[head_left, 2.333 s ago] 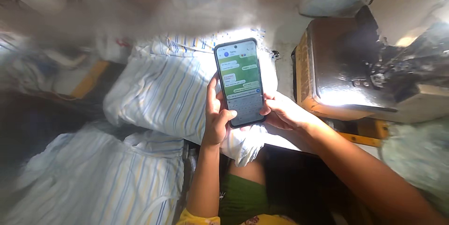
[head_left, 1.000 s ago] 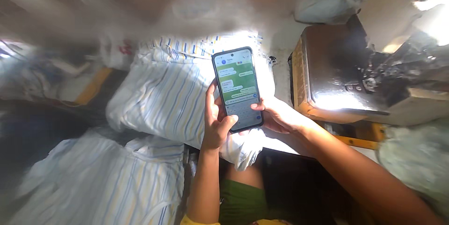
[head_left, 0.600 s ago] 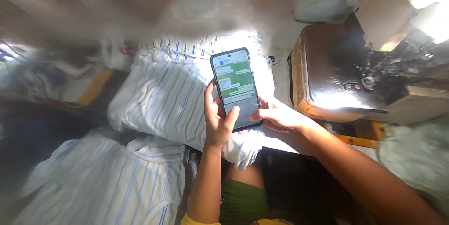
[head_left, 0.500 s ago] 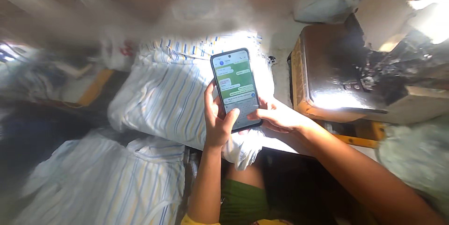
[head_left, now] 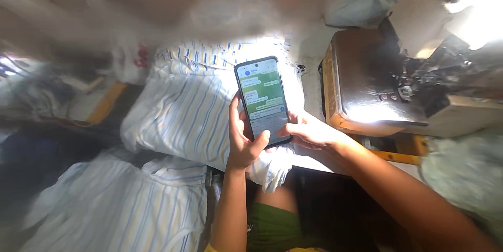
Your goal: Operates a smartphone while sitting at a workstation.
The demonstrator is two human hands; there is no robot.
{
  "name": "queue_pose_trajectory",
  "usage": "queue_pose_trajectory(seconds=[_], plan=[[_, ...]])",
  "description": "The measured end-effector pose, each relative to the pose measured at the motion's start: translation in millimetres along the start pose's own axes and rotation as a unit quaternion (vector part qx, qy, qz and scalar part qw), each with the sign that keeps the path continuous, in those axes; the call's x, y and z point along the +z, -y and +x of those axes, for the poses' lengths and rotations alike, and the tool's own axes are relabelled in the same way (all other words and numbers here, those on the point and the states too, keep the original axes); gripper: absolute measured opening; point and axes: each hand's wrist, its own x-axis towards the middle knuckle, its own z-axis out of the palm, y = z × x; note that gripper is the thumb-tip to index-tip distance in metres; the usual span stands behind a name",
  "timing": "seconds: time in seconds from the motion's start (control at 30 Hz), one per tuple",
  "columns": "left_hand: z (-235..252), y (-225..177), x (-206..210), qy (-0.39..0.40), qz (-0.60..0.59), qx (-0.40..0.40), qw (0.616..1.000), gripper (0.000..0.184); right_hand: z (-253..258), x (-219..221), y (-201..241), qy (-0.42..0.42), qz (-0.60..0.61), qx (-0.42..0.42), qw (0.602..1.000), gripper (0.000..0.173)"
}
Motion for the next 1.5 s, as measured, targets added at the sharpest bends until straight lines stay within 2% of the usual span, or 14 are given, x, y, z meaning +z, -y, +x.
queue_pose_trajectory(seconds=[0.2, 0.33, 0.5, 0.67, 0.87, 1.03, 1.17, 1.3, 1.43, 1.5], plan=[[1, -1, 4, -0.029, 0.031, -0.007, 0.999, 0.096, -1, -1, 1, 0.011, -0.02, -0.008, 1.0, 0.049], [2, -3, 9, -0.058, 0.062, -0.018, 0.996, 0.095, 0, -2, -1, 0.013, -0.021, -0.009, 1.0, 0.048], [-1, -1, 2, -0.026, -0.017, -0.027, 0.999, 0.086, 0, -1, 0, 0.022, -0.004, -0.009, 1.0, 0.049], [-1, -3, 1, -0.05, -0.071, -0.063, 0.994, 0.08, -2, 3, 3, 0.005, 0.031, 0.015, 0.999, 0.045], [-1, -1, 1, -0.041, -0.035, -0.041, 0.998, 0.082, -1, -2, -1, 0.023, 0.015, -0.002, 1.0, 0.046], [1, -2, 4, -0.054, 0.008, -0.023, 0.998, 0.077, 0, -4, -2, 0.033, -0.025, -0.019, 0.999, 0.05], [-1, -2, 2, -0.048, -0.02, -0.039, 0.998, 0.08, 0, -3, -1, 0.029, -0.024, -0.014, 0.999, 0.049], [-3, 1, -1, -0.017, -0.063, -0.029, 0.997, 0.081, 1, 1, -2, 0.017, 0.021, -0.02, 0.999, 0.037], [-3, 0, -1, 0.023, -0.071, -0.02, 0.997, 0.083, 1, 7, -2, -0.047, 0.007, -0.015, 0.999, 0.035], [-3, -1, -1, 0.025, -0.073, -0.024, 0.997, 0.083, 1, 7, -2, -0.048, 0.018, -0.014, 0.999, 0.034]])
